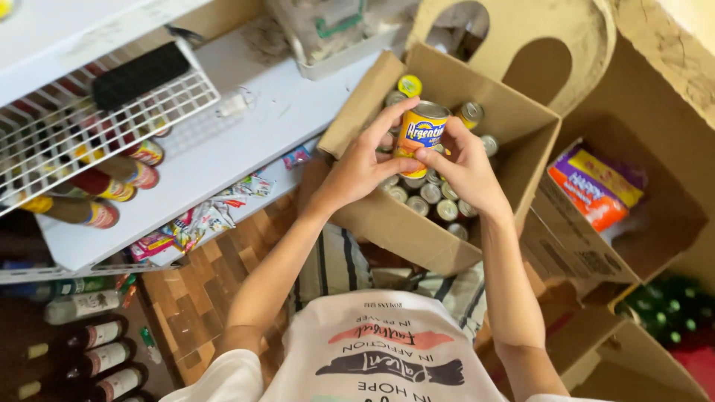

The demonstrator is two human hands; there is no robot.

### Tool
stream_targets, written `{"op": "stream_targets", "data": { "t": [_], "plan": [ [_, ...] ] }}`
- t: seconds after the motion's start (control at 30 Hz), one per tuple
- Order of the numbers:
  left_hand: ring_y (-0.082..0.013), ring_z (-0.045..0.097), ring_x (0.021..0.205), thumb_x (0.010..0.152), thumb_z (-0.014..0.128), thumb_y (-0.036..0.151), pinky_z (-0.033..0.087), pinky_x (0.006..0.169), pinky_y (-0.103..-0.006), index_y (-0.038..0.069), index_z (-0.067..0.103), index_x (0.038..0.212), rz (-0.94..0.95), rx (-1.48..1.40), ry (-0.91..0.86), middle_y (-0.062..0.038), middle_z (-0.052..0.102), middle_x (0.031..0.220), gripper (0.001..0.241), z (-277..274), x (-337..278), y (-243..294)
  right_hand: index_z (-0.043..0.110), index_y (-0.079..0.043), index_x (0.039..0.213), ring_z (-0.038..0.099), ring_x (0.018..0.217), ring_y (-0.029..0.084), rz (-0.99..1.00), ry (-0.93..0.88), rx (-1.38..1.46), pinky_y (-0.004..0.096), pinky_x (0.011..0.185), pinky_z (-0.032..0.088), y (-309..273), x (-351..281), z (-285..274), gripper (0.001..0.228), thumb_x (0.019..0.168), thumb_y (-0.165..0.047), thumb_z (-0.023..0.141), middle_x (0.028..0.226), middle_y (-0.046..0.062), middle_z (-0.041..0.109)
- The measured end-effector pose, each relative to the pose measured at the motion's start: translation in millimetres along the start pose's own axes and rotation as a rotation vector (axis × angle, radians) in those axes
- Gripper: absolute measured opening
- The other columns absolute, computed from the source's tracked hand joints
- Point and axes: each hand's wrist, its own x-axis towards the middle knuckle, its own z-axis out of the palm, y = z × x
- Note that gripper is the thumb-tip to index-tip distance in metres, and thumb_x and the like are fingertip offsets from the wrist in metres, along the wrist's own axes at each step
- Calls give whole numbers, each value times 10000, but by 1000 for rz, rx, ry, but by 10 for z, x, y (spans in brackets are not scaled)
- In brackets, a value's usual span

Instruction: Stocking canned goods from a cardboard box onto grocery store shelves.

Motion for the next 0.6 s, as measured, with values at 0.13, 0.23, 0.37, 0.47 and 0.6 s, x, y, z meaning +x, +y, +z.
{"op": "stream_targets", "data": {
  "t": [0.13, 0.23, 0.37, 0.47, 0.6],
  "plan": [
    [-227, 672, 1282, 955, 773, -7, 641, 1025, -349, 157, 365, 1640, 103, 69, 43, -118, 565, 1555, 814, -392, -115, 282, 526, -19, 1331, 619, 1153, 102, -190, -144, -4, 308, 1007, 554, -441, 327, 336, 414, 976, -66, 734, 1244, 27, 633],
    [-258, 615, 1346, 901, 786, -53, 606, 1012, -398, 185, 388, 1590, 268, 215, 153, -85, 390, 1651, 831, -686, -81, 576, 534, -15, 1300, 619, 1212, 126, -319, -206, -139, 321, 1093, 550, -737, 702, 539, 363, 1008, -47, 746, 1275, 49, 632],
    [-291, 616, 1320, 903, 795, -40, 584, 1006, -413, 203, 401, 1565, 309, 328, 284, -81, 335, 1663, 808, -1151, 102, 872, 517, -25, 1301, 610, 1232, 129, -414, -245, -203, 325, 1041, 598, -1248, 1251, 902, 371, 1011, -70, 743, 1245, 34, 564],
    [-299, 629, 1376, 959, 791, -66, 590, 1076, -402, 210, 395, 1588, 441, 335, 328, -69, 412, 1645, 792, -1565, 223, 1059, 509, -29, 1327, 602, 1269, 124, -489, -310, -189, 328, 1054, 592, -1441, 1774, 1065, 412, 996, -71, 752, 1276, 32, 575],
    [-295, 707, 1247, 899, 806, -74, 659, 1012, -368, 176, 360, 1566, 501, 485, 446, -165, 519, 1549, 841, -2050, 446, 1142, 537, 9, 1416, 645, 1235, 166, -727, -370, -259, 355, 1121, 541, -1414, 2435, 1274, 471, 1010, -21, 773, 1315, 73, 612]
  ]
}}
